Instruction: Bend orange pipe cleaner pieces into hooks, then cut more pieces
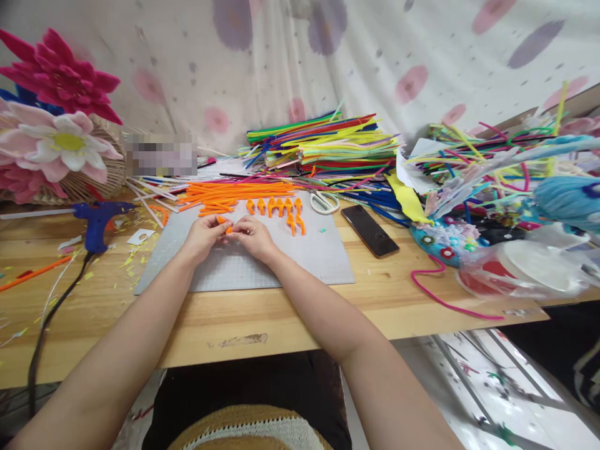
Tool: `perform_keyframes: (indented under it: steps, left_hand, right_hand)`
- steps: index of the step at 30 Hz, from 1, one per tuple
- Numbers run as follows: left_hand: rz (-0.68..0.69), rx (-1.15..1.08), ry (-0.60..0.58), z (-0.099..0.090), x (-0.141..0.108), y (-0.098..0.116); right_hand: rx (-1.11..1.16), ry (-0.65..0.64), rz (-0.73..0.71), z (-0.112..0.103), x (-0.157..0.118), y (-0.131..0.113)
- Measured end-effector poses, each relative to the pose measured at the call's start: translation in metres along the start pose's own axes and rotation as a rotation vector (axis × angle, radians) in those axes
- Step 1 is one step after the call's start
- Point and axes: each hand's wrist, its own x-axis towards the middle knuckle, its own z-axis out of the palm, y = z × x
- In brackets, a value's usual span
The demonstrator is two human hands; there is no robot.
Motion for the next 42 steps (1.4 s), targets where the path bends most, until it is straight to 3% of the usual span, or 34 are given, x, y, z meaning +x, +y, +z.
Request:
perform_keyframes:
  steps: [5, 13, 23, 28, 35, 42]
  left_hand:
    - [-0.032, -0.003, -0.042, 0.001, -0.003, 0.003]
    - [-0.004, -0.081, -0.038, -0.004, -0.002, 0.005]
    - [0.114, 0.071, -0.008, -0.002, -0.002, 0.005]
    - [0.109, 0.032, -0.021, -0.002, -0.001, 0.003]
    - [0.247, 0.013, 0.035, 0.003, 0.002, -0.002]
    - [0.139, -0.024, 0.028, 0.008, 0.003, -0.001]
  right_hand:
    - [0.047, -0.081, -0.007, 0.001, -0.001, -0.001]
    - [-0.002, 0.020, -0.019, 0.002, 0.002, 0.001]
    - [-0.088, 0.042, -0.033, 0.001, 0.002, 0.003]
    - [-0.028, -0.017, -0.048, 0.001, 0.003, 0.005]
    - [0.046, -0.119, 0.009, 0.000, 0.005, 0.008]
    - [0.020, -0.008, 0.001, 0.002, 0.004, 0.010]
